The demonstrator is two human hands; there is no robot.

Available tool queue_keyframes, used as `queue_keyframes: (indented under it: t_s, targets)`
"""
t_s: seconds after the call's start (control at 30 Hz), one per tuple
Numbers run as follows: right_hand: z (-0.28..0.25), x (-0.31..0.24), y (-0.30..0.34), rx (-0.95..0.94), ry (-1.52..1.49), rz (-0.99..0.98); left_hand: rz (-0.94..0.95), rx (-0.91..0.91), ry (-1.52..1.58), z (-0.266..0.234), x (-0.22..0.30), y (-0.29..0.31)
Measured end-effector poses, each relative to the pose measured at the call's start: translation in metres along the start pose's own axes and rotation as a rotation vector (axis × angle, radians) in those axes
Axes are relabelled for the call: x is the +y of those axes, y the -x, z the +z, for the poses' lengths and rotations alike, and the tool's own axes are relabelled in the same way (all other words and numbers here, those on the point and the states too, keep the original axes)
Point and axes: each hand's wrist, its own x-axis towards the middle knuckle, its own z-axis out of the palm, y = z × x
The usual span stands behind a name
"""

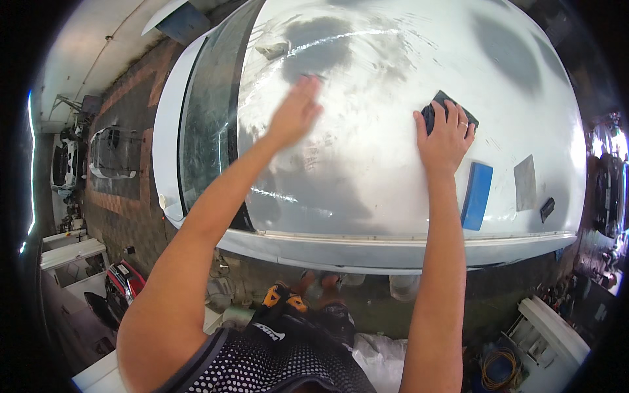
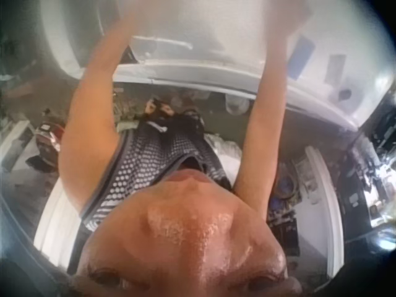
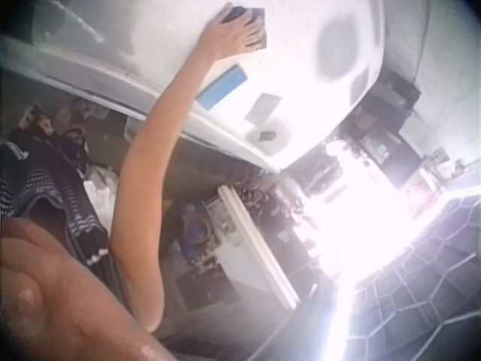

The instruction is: The person sands the roof of a white car using a sanding block and sandpaper. They repeatedly rub the surface in circular and linear motions, occasionally switching tools or adjusting grip. The task continues across the entire clip without a visible final state.

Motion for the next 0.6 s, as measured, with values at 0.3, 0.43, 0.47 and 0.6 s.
queue_keyframes:
  t_s: [0.3,0.43,0.47,0.6]
  targets:
    - [0.000,-0.014,-0.004,-0.005,-0.030,-0.021,-0.119,0.084,0.014,-0.013,-0.024,0.004]
    - [0.003,-0.012,-0.005,-0.012,-0.009,-0.013,-0.208,0.218,-0.032,0.009,0.023,-0.004]
    - [0.002,-0.003,-0.004,-0.013,0.008,-0.010,-0.035,0.135,0.002,0.015,0.048,0.014]
    - [0.002,-0.019,-0.007,-0.015,-0.042,-0.020,-0.220,0.240,-0.061,-0.020,-0.039,0.015]
